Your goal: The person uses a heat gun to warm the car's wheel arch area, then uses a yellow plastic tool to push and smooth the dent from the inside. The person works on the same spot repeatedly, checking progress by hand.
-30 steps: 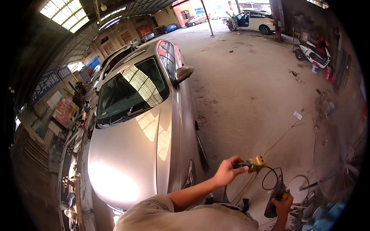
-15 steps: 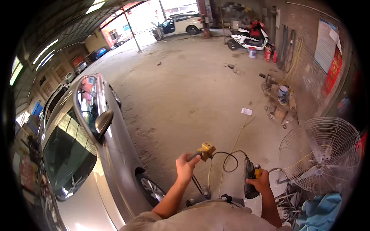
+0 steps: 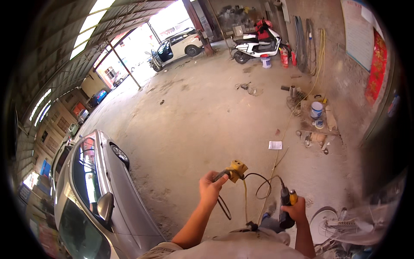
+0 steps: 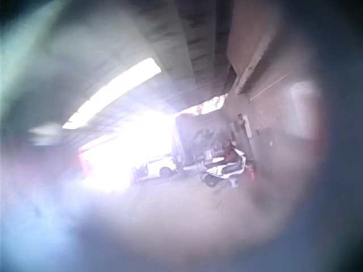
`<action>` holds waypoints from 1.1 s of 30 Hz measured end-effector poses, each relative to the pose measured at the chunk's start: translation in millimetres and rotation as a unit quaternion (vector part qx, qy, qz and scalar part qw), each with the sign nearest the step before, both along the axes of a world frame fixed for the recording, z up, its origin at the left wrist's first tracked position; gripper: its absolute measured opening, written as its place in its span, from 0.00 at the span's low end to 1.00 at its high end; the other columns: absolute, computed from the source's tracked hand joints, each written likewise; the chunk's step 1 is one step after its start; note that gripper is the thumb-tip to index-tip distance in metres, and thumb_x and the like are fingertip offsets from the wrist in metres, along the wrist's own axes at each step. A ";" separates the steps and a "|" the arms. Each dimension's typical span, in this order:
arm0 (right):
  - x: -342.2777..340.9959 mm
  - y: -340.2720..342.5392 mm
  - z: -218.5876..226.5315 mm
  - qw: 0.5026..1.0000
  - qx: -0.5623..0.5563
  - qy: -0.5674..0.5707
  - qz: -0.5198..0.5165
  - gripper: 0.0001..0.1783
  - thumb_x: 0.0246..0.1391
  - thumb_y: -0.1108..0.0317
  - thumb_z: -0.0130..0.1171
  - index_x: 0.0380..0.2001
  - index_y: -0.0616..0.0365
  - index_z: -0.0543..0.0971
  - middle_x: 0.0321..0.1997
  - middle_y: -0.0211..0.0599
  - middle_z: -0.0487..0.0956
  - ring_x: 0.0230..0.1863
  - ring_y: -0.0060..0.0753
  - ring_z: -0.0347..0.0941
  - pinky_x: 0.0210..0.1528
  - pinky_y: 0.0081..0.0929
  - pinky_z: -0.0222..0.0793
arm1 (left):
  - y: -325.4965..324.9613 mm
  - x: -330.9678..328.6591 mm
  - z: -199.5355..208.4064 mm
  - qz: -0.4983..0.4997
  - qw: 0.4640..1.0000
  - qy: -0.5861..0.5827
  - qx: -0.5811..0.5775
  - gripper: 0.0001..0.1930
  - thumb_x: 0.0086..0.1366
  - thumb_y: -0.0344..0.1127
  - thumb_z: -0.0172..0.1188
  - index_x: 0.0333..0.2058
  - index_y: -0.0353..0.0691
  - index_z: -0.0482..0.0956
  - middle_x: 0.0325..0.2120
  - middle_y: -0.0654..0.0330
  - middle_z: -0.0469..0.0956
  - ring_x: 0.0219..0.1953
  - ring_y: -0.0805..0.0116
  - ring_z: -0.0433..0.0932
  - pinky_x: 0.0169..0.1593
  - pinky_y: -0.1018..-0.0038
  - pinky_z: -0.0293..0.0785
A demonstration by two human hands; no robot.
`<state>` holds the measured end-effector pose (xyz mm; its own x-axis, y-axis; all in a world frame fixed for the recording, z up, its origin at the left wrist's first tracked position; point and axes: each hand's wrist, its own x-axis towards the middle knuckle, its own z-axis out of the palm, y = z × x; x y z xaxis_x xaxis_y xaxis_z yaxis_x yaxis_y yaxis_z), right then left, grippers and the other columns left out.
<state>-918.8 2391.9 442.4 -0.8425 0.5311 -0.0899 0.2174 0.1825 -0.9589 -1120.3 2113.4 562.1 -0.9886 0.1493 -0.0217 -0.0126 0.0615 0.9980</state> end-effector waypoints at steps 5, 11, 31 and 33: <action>-141.6 60.5 44.5 0.997 0.005 0.010 0.075 0.16 0.32 0.80 0.71 0.31 0.63 0.81 0.28 0.27 0.80 0.29 0.22 0.75 0.36 0.28 0.74 | 54.9 -96.0 22.3 0.000 1.000 0.005 -0.026 0.14 0.59 0.39 0.73 0.29 0.34 0.80 0.19 0.69 0.73 0.23 0.81 0.65 0.26 0.77 0.59; -270.6 150.7 48.2 0.996 -0.058 0.056 0.048 0.24 0.27 0.81 0.70 0.37 0.64 0.81 0.35 0.30 0.81 0.35 0.29 0.79 0.43 0.29 0.76 | 123.9 -226.1 25.9 0.023 0.998 0.051 0.019 0.14 0.60 0.39 0.72 0.29 0.34 0.79 0.19 0.67 0.74 0.24 0.79 0.66 0.27 0.75 0.61; -586.1 324.9 0.8 0.990 0.043 -0.023 -0.135 0.24 0.29 0.71 0.71 0.37 0.64 0.80 0.33 0.34 0.82 0.34 0.31 0.77 0.41 0.29 0.73 | 328.2 -722.7 42.2 -0.057 0.998 -0.013 -0.001 0.08 0.60 0.33 0.72 0.30 0.38 0.80 0.20 0.70 0.75 0.21 0.82 0.65 0.25 0.79 0.57; -639.1 349.8 -2.3 0.989 0.066 -0.063 -0.118 0.19 0.29 0.67 0.73 0.30 0.63 0.83 0.26 0.32 0.82 0.28 0.28 0.76 0.35 0.28 0.72 | 340.3 -763.1 34.5 -0.053 0.998 0.001 0.044 0.07 0.60 0.29 0.70 0.30 0.39 0.79 0.17 0.74 0.69 0.16 0.87 0.57 0.20 0.81 0.46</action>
<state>-1557.9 2741.6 440.1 -0.6803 0.7257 -0.1027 0.3850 0.2346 -0.8926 -1883.3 2453.7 596.6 -0.9671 0.2546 -0.0026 -0.0094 -0.0256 0.9996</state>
